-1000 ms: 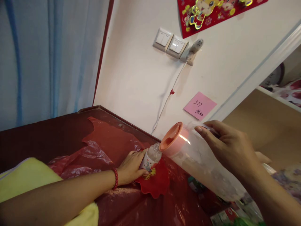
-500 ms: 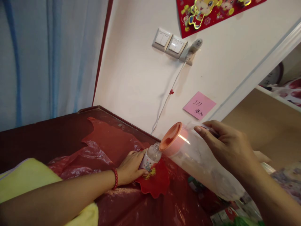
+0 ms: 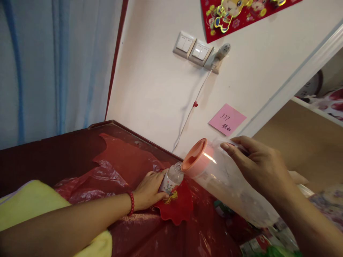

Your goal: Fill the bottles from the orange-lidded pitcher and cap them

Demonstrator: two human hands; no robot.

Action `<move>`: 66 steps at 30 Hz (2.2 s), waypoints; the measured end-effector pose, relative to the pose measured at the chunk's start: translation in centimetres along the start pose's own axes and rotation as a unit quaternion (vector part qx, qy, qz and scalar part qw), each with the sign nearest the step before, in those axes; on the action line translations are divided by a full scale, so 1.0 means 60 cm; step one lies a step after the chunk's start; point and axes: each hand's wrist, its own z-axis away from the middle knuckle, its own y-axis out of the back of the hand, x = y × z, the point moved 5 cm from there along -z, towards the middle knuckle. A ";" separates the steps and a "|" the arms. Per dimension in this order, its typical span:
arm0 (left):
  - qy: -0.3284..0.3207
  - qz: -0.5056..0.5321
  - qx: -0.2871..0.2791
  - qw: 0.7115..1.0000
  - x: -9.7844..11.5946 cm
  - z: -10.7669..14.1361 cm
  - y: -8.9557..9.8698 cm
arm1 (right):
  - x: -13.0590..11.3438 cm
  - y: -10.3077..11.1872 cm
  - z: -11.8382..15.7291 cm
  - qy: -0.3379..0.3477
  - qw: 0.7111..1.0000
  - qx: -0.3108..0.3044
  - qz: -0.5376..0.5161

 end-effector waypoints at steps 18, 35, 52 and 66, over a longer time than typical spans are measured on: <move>-0.017 0.003 0.015 1.000 -0.004 -0.001 -0.004 | -0.001 0.002 -0.001 -0.009 1.000 -0.002 -0.001; -0.014 -0.007 0.010 1.000 -0.004 0.000 -0.005 | 0.000 0.006 -0.001 -0.015 1.000 0.007 0.003; -0.013 -0.003 0.013 1.000 -0.004 -0.001 -0.003 | -0.002 0.006 0.000 -0.007 1.000 0.008 0.006; -0.014 -0.007 0.008 1.000 -0.008 -0.001 -0.007 | -0.006 0.008 -0.001 -0.010 1.000 0.004 0.016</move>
